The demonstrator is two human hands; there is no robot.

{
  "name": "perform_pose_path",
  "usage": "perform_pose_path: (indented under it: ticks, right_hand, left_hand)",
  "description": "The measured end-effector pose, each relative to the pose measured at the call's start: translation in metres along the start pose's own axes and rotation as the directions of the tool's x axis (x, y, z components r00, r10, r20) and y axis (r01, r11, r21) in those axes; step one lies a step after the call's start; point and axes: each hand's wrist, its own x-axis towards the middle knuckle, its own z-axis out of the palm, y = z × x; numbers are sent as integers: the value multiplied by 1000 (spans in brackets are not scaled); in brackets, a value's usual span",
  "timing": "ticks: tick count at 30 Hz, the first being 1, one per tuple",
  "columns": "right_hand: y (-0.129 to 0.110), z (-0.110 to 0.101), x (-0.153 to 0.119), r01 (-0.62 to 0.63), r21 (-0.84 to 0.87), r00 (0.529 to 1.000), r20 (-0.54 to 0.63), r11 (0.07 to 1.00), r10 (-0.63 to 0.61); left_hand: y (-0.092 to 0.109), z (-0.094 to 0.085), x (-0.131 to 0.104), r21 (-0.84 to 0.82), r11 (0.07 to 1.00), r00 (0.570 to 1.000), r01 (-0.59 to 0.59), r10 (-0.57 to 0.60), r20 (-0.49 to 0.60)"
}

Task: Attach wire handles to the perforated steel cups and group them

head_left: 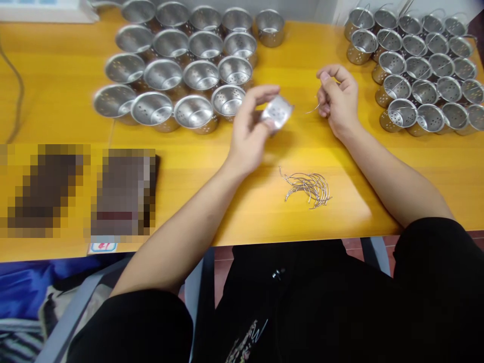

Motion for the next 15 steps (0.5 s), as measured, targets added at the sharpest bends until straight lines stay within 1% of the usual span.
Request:
perform_pose_path:
  ticks: [2,4,5,6,9,12,15]
  right_hand:
    - [-1,1,0,-9,-12,1000,-14,1000,8]
    - [-3,2,-1,-17,1,1000,-25,1000,17]
    - [-5,3,-2,-17,17,1000,-26,1000,17]
    - [-6,3,-2,-20,34,1000,-17,999,21]
    - [-6,3,-4,-14,60,1000,21,998,13]
    - [-5,2,-4,-20,6,999,25,1000,20]
    - [-4,2,-3,-45,-49,999,14,998,46]
  left_hand:
    - [-7,0,4,-95,993,993,-68,58,-104]
    - [-11,-1,6,-148,985,989,-90,71,-132]
    - [-11,0,6,-148,986,990,-74,54,-133]
    - [-10,0,5,-128,991,993,-44,30,-111]
    - [-1,3,0,-121,993,998,0,-8,-62]
    - [8,7,-5,-152,988,999,9,-16,-44]
    - [13,9,-5,-112,993,997,33,-40,-61]
